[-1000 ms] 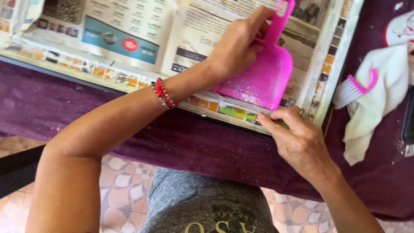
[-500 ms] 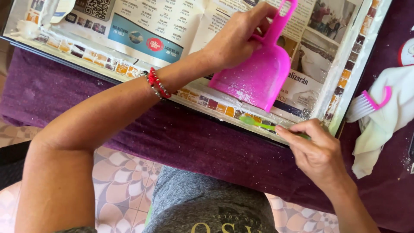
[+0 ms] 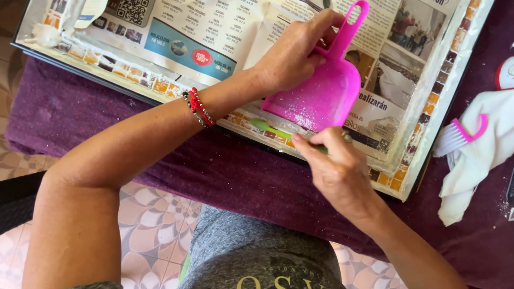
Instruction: Applying and leveling grout powder on a mosaic tile frame using a brush and scraper
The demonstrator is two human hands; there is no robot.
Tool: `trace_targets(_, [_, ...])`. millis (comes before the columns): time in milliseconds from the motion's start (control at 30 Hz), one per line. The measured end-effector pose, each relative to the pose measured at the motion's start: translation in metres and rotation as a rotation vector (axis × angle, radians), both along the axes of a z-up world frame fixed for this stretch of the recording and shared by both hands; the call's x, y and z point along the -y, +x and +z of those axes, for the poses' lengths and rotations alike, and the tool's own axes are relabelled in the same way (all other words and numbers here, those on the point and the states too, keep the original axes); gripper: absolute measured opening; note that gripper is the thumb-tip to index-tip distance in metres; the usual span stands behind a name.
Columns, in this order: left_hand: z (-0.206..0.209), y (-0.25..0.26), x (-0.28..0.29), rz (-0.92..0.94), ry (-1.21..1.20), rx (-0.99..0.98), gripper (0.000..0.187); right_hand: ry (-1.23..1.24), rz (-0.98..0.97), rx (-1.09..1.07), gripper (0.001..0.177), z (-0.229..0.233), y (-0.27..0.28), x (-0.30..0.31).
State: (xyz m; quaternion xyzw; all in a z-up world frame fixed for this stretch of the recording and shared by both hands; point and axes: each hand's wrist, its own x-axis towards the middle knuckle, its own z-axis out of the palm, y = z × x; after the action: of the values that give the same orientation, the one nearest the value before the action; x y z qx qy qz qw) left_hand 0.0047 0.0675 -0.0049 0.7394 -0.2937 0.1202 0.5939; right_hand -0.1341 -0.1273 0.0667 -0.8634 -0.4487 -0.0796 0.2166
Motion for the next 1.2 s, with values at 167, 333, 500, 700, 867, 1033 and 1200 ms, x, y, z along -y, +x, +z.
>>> trace_targets(167, [-0.001, 0.002, -0.001, 0.019, 0.019, 0.024, 0.059, -0.011, 0.003, -0.023, 0.026, 0.006, -0.01, 0.018])
trace_targets(333, [0.0, 0.001, -0.001, 0.031, 0.024, -0.015, 0.055, -0.088, -0.119, -0.038, 0.03, 0.014, -0.031, 0.066])
trace_targets(500, [-0.004, 0.002, 0.002, 0.034, -0.004, -0.001, 0.054, -0.108, -0.084, 0.015, 0.03, 0.006, -0.024, 0.045])
trace_targets(700, [-0.002, 0.0, 0.002, 0.041, -0.011, 0.003, 0.052, -0.124, -0.005, 0.158, 0.026, 0.005, -0.008, -0.014])
trace_targets(867, [-0.008, 0.003, 0.002, 0.045, -0.001, 0.04, 0.052, -0.126, 0.0, 0.144, 0.029, 0.006, -0.014, 0.005])
trace_targets(1033, [-0.007, 0.004, 0.001, 0.029, 0.01, -0.003, 0.06, -0.209, -0.119, 0.054, 0.041, 0.018, -0.035, 0.064])
trace_targets(1200, [-0.005, 0.003, 0.0, 0.029, 0.001, 0.003, 0.056, -0.228, -0.215, -0.04, 0.035, 0.023, -0.045, 0.11])
